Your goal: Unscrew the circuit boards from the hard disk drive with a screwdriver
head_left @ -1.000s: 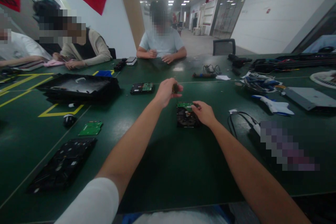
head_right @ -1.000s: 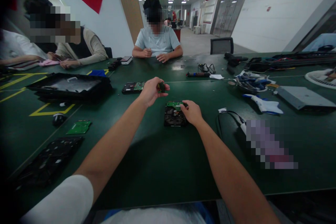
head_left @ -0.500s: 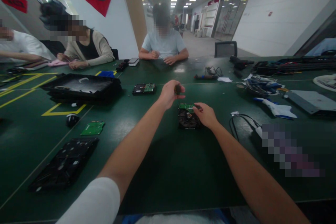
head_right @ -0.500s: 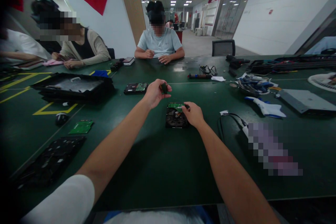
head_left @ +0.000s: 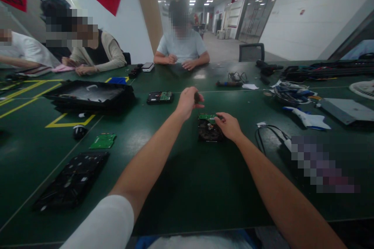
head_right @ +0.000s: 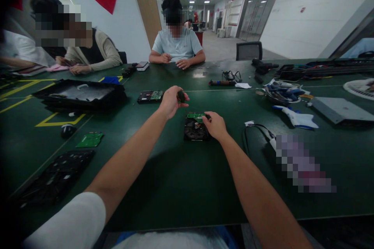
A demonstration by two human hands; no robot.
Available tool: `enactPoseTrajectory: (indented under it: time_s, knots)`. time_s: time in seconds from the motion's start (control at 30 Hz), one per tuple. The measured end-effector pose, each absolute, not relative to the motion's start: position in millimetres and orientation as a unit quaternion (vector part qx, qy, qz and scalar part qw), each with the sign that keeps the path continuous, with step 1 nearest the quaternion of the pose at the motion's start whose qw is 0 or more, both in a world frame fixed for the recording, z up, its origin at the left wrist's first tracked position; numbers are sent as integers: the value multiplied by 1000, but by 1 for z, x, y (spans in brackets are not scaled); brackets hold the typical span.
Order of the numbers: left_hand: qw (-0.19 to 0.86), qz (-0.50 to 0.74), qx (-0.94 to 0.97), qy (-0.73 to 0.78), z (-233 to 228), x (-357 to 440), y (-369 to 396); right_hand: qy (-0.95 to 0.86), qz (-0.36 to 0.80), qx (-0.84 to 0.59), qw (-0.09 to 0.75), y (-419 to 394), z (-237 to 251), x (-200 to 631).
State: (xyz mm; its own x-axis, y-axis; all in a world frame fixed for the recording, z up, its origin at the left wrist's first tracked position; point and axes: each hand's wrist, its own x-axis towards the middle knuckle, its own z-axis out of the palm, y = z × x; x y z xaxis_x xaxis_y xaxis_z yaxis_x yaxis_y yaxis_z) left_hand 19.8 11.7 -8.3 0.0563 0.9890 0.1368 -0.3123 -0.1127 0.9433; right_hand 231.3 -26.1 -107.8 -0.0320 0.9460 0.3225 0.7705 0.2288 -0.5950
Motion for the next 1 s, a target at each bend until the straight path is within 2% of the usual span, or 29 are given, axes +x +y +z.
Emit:
enactPoseTrajectory:
  time_s: [0.2,0.47,0.87,1.0]
  knots:
    - [464,592,522,403,-8,19,12,-707,127,-608,340,-27,-108,231]
    - [493,586,516,385,-7,21,9,-708,128,-607,338,-25,-110,233]
    - [351,555,631,413,-3,21,7,-707,121,-603,349,-25,-111,232]
    - [411,565,587,408,2,20,6,-705,126,-605,347,-25,-110,232]
